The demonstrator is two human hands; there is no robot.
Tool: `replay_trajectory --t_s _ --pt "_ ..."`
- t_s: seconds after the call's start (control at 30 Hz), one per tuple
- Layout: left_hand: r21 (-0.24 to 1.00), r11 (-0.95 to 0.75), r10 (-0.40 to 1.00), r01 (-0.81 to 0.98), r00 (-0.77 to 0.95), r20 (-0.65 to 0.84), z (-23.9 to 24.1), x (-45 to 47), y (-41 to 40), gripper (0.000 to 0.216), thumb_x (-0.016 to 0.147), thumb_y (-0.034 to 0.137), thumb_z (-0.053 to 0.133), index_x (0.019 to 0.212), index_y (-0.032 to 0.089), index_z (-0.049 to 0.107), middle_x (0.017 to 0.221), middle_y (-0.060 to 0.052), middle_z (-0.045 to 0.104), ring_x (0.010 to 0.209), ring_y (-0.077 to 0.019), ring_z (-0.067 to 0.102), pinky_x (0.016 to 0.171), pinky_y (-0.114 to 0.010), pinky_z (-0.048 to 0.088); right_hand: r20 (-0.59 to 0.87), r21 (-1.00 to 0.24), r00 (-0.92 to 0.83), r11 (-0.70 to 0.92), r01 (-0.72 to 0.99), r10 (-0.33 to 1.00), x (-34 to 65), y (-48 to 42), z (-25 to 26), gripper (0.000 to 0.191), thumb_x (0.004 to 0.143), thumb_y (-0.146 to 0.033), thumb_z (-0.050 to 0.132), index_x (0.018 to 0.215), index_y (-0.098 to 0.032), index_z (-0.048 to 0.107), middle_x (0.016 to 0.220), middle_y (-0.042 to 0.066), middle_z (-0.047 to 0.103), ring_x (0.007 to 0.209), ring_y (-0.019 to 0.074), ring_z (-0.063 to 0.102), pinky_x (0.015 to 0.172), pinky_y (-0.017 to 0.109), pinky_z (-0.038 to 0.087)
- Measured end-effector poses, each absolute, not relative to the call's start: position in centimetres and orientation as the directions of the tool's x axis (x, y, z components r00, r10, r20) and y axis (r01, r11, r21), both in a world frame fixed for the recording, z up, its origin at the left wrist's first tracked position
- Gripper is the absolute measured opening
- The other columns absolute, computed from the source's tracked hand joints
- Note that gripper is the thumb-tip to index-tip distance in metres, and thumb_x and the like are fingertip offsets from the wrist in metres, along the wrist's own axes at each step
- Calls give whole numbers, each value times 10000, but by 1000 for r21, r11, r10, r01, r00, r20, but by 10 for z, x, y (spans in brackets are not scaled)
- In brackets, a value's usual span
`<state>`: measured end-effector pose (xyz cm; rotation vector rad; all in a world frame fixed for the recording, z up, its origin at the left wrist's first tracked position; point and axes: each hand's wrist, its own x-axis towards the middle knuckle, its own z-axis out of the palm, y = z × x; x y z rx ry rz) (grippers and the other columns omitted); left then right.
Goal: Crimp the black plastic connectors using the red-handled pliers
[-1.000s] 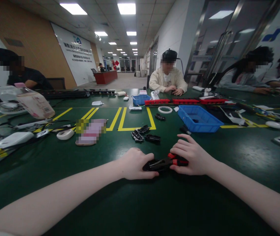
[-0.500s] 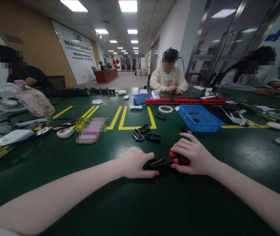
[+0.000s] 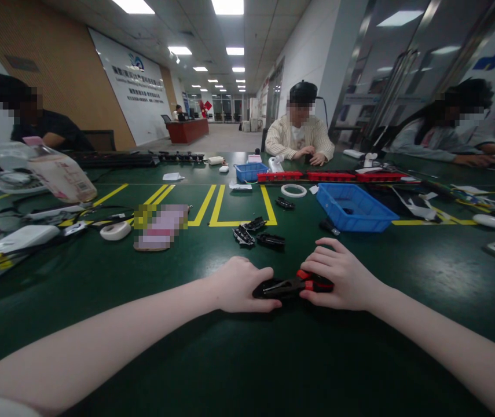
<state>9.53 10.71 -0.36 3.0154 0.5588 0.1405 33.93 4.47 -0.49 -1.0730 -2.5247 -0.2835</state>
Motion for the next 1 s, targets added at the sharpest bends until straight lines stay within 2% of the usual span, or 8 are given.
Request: replay_trajectory --t_s 0.13,0.33,0.57,1.0 --pt "90 -928 367 360 928 70 -3 95 107 376 860 568 502 841 193 535 620 16 608 517 -142 567 491 -232 332 429 76 -632 672 737 645 336 43 -4 323 856 -452 536 863 -153 658 779 50 662 741 193 582 875 440 378" --pt "72 -934 357 351 930 90 -5 94 107 375 853 569 509 816 196 521 589 26 578 502 -140 548 499 -234 332 335 68 -637 656 751 695 333 40 -2 321 840 -441 556 879 -136 650 802 75 646 717 189 556 628 322 399" --pt "122 -927 365 356 929 63 -2 94 105 371 855 560 516 810 191 527 602 28 583 501 -131 542 501 -228 344 250 17 -634 652 758 731 335 44 -1 326 839 -460 555 868 -144 629 787 66 624 679 176 540 620 311 393" --pt "116 -930 358 348 931 73 -4 94 106 386 841 576 530 790 193 534 586 28 578 498 -130 545 488 -228 324 192 -8 -646 659 752 739 336 45 1 324 840 -465 554 882 -151 625 798 59 623 675 169 533 628 306 390"
